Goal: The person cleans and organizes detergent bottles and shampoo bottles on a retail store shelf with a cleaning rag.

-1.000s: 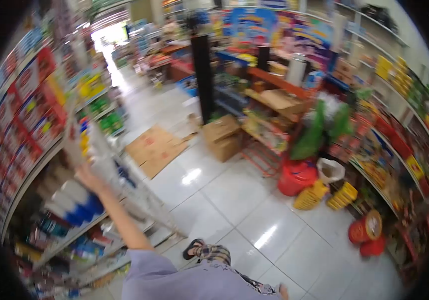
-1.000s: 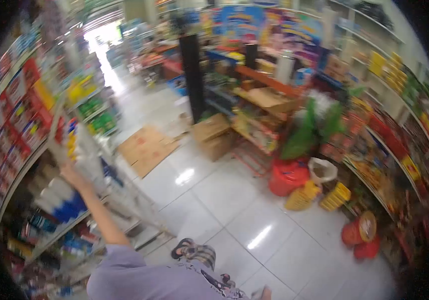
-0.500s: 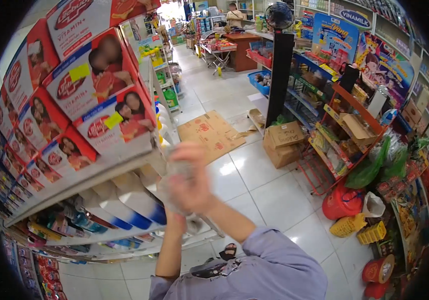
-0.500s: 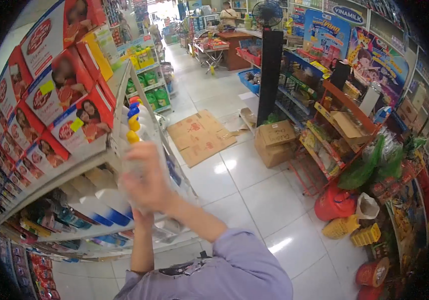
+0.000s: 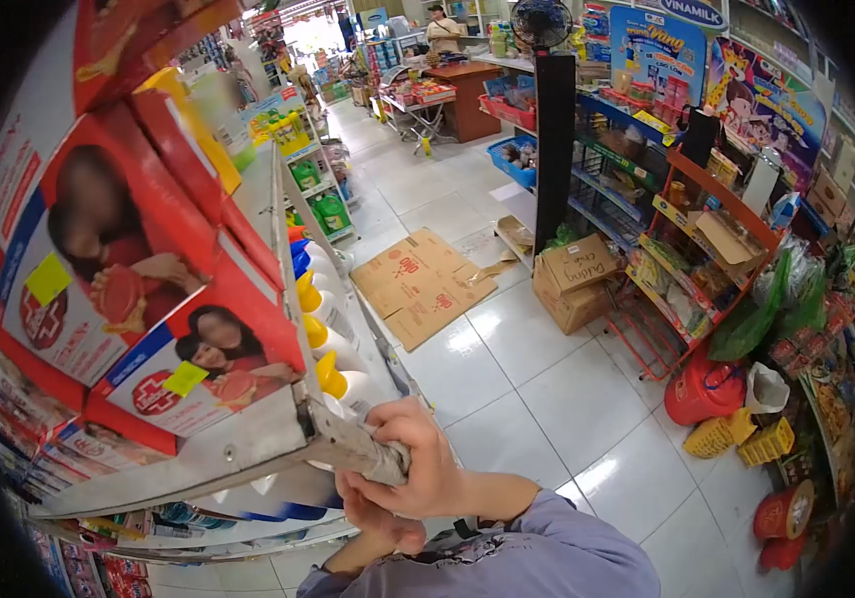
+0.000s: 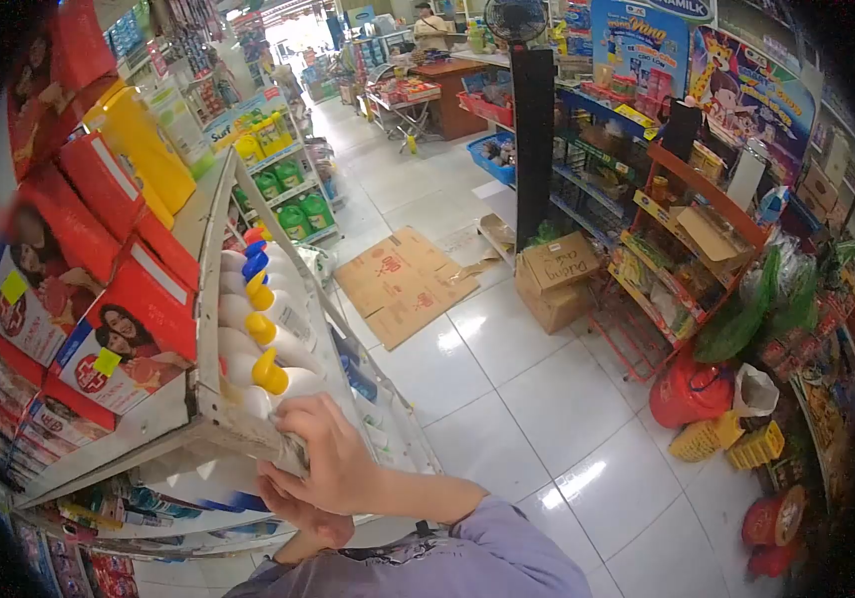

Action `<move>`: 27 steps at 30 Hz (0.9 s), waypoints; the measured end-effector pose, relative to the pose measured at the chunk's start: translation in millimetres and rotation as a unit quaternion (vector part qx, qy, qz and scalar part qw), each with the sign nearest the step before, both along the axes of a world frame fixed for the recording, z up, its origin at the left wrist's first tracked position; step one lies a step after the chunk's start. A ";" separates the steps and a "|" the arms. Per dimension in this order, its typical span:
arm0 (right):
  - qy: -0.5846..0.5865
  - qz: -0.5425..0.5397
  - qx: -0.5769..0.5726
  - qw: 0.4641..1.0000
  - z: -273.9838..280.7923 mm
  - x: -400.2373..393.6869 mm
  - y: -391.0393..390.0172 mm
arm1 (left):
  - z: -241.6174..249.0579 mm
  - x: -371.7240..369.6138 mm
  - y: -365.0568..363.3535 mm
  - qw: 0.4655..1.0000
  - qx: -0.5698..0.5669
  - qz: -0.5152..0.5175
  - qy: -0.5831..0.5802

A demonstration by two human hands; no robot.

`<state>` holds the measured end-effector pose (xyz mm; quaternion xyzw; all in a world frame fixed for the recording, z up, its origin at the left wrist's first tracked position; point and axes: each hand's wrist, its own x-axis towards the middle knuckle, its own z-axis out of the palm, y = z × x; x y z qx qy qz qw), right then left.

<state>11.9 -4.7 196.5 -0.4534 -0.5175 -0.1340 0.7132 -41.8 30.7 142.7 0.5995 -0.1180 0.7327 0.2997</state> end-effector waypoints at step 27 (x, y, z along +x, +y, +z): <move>-0.011 -0.025 -0.064 0.998 -161.1 2.9 -14.9 | 34.5 9.4 -11.9 0.977 -0.127 0.007 0.169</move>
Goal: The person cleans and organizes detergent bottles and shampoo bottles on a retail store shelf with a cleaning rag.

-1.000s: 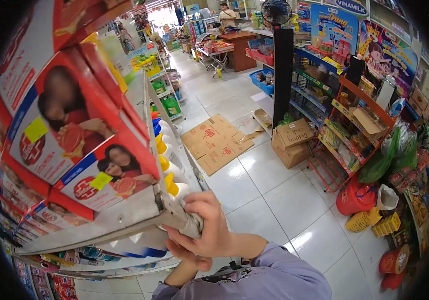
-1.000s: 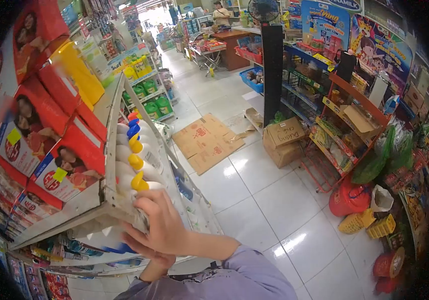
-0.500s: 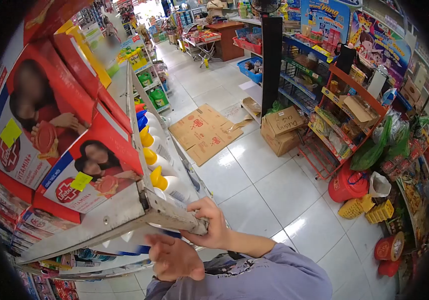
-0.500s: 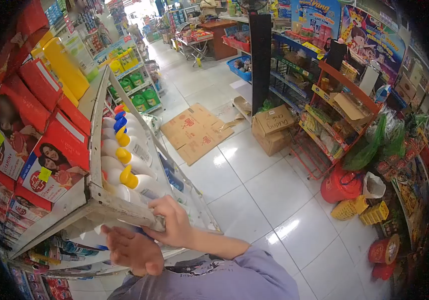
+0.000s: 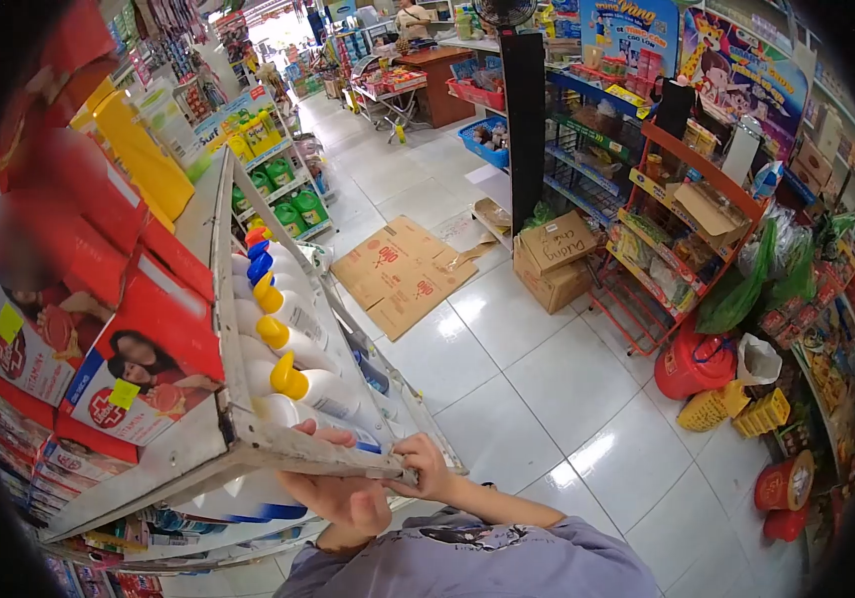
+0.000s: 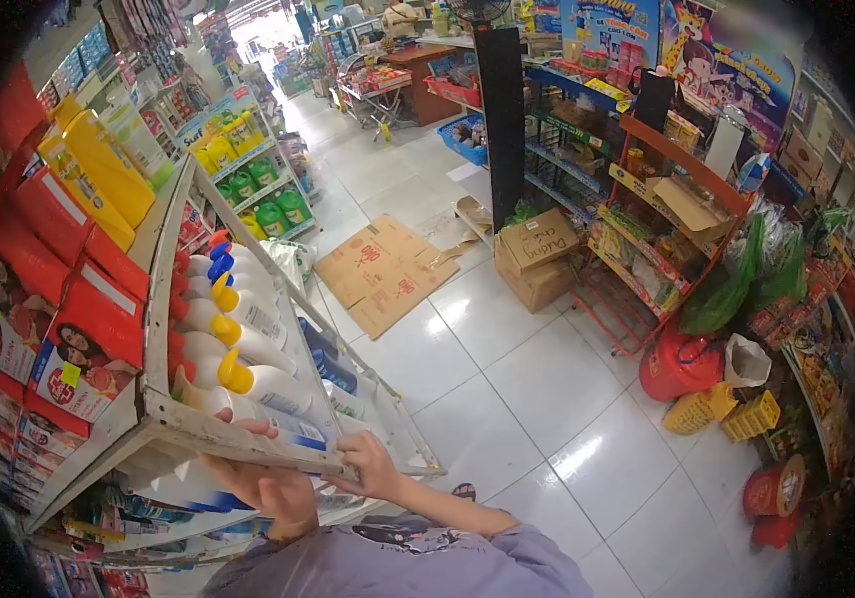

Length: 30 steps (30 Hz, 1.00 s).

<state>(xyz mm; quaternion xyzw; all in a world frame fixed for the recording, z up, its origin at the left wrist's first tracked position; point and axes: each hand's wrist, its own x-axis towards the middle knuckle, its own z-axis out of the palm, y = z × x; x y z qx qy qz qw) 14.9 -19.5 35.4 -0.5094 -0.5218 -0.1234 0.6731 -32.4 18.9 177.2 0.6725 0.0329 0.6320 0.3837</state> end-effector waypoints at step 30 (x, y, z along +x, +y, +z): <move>0.075 0.074 -0.065 0.992 -114.1 13.8 -10.9 | -2.1 33.4 -14.9 0.988 0.023 0.088 -0.127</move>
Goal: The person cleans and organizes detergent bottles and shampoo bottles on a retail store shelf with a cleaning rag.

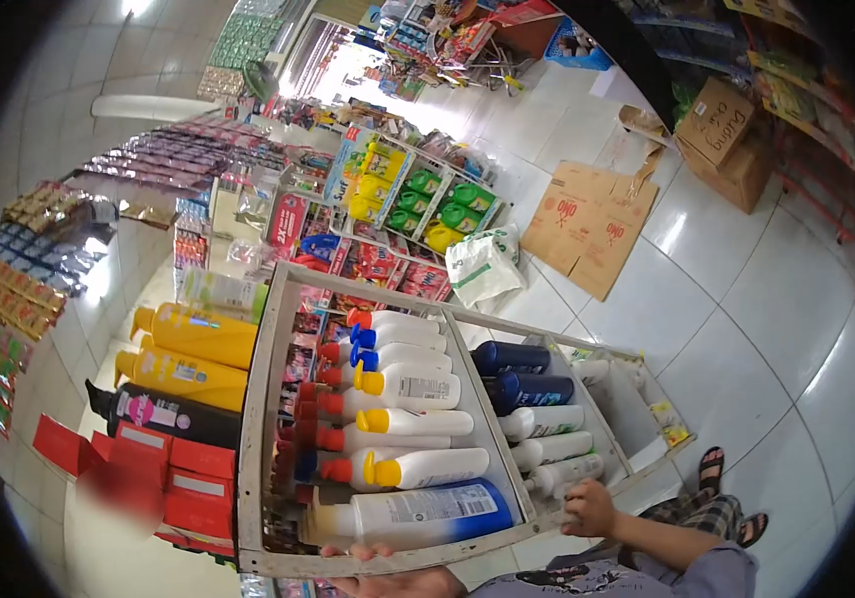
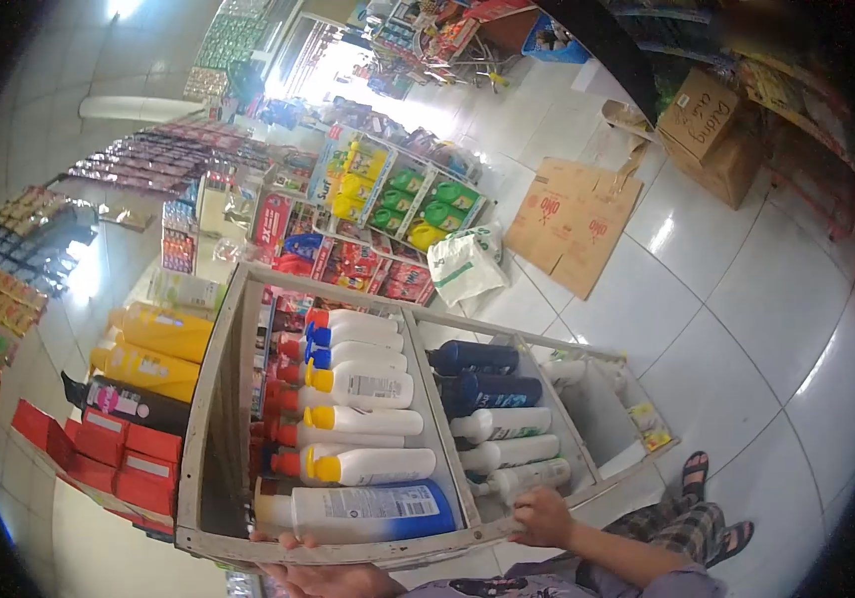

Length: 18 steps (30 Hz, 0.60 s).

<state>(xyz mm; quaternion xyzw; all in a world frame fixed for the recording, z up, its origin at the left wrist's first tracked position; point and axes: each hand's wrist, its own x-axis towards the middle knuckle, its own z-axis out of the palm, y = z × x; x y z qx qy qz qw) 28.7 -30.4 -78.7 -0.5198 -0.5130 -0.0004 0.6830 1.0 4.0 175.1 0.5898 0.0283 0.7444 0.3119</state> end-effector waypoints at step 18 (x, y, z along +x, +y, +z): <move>-0.028 -0.067 0.074 0.995 112.4 3.8 -0.7 | 1.1 0.9 -0.5 1.000 0.005 -0.013 0.023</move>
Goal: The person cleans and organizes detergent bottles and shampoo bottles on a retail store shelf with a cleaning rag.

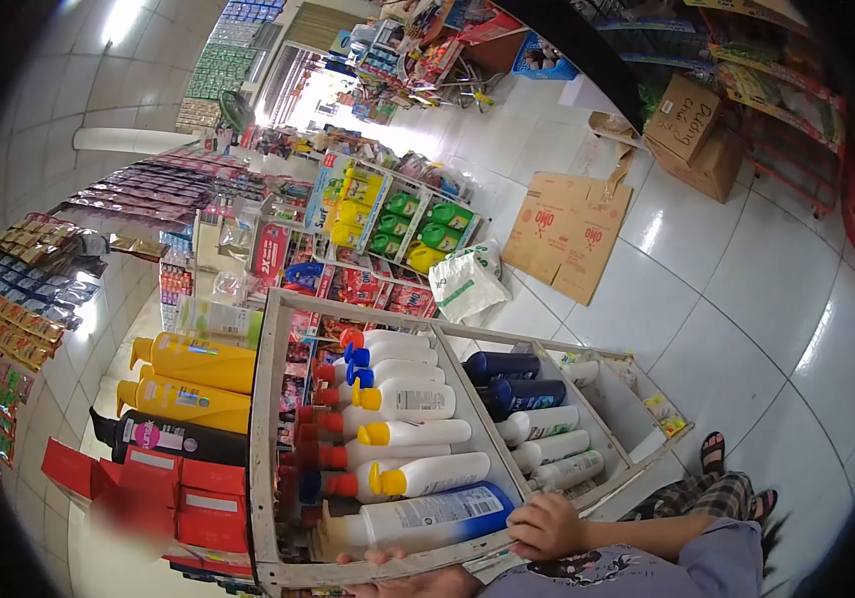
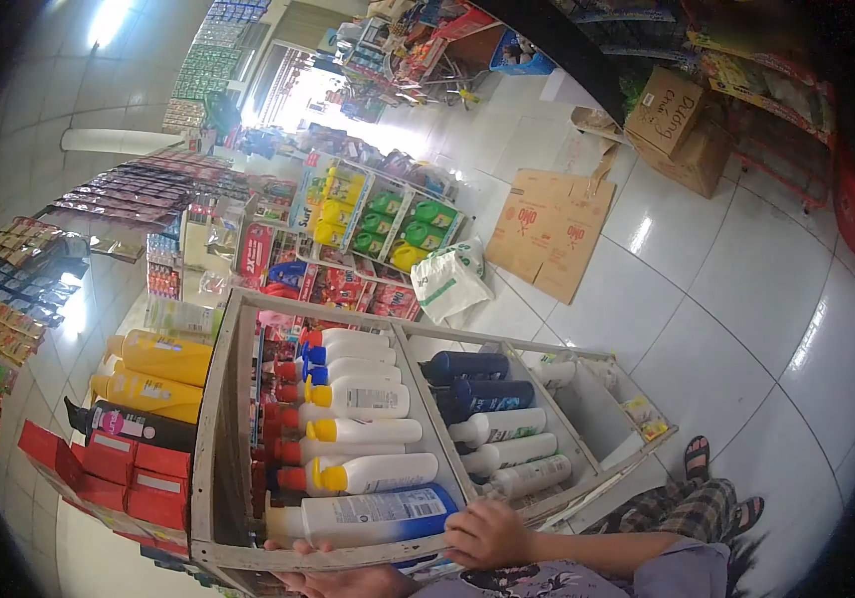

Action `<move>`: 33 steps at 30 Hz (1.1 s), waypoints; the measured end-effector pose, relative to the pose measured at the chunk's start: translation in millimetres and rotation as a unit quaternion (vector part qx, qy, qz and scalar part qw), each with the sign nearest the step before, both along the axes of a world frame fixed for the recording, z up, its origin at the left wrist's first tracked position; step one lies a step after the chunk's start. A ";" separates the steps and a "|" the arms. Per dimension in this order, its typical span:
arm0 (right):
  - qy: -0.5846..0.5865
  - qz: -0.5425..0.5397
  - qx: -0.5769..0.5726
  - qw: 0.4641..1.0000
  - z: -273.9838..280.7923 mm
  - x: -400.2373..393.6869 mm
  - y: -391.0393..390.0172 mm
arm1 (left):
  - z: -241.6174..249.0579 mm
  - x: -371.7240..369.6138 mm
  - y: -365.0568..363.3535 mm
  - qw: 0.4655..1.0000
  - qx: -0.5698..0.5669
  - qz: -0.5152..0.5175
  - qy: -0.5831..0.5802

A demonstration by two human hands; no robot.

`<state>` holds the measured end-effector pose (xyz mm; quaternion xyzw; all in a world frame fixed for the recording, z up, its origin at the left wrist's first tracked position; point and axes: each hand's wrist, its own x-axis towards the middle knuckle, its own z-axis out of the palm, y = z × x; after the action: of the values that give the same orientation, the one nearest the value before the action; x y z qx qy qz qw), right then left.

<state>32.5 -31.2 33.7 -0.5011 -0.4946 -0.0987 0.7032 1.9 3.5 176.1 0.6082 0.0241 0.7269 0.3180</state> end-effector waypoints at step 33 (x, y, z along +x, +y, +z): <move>0.183 0.047 -0.040 0.981 -98.9 -11.8 6.4 | -3.9 -16.8 14.6 0.998 0.047 0.039 0.021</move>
<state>20.7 -24.8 -65.2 -0.5146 -0.3844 0.0478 0.7649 -14.9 18.1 172.2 0.6362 0.0201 0.7262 0.2599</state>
